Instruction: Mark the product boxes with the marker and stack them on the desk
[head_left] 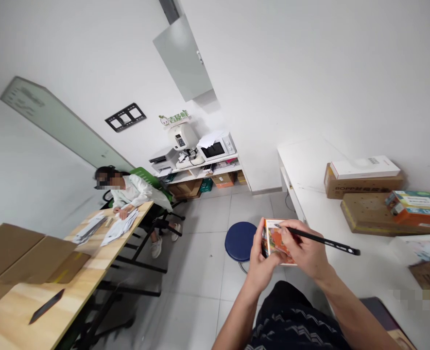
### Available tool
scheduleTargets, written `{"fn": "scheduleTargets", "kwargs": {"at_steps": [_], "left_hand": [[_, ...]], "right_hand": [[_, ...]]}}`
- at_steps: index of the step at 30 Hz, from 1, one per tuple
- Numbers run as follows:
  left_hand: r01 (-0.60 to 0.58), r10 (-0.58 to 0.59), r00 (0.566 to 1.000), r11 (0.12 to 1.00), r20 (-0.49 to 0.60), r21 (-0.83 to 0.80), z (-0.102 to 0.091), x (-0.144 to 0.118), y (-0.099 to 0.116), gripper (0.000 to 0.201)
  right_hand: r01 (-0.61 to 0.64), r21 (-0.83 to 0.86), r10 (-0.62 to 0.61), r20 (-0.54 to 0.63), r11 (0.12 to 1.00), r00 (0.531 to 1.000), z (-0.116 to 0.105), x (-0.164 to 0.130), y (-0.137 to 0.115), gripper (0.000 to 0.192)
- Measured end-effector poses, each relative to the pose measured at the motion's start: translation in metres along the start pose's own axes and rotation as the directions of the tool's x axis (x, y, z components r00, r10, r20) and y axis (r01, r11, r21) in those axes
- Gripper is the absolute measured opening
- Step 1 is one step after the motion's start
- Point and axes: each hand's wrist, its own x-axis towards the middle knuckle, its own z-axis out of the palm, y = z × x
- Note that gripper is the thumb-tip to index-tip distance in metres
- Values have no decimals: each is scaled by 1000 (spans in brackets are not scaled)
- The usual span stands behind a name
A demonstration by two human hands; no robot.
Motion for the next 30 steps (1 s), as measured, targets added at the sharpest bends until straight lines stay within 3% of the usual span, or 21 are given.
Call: {"fn": "scheduleTargets", "kwargs": {"at_steps": [10,16,20,23,25,26,30], "left_hand": [[-49,50,999,998,-20,48,-2,-4,-3,92],[-51,54,998,997,-38,61,-3,-6,-2,93],[-24,25,999,1000,-44,18,0,-6,4,92],[7,-8,999,1000,-43,-28,0,-5,5,94],[15,-18,998,999,-55,-46,-2,-4,3,95],[18,-21,998,999,-62,-48,-5,-4,2,95],[36,-37,994,999,-100,-18,-16,-1,-4,97]], "right_hand": [[33,-1,-33,17,999,999,-4,1,-7,13],[-138,179,130,53,974,990,-4,-1,-12,10],[-227,353,255,-35,908,966,-6,3,-8,15],[-322,388,398,-133,863,908,-15,9,24,24],[-485,161,502,-81,859,861,-24,8,58,32],[-569,-71,571,12,819,821,-30,5,78,37],[-700,-424,800,107,574,591,-58,-30,150,25]]}}
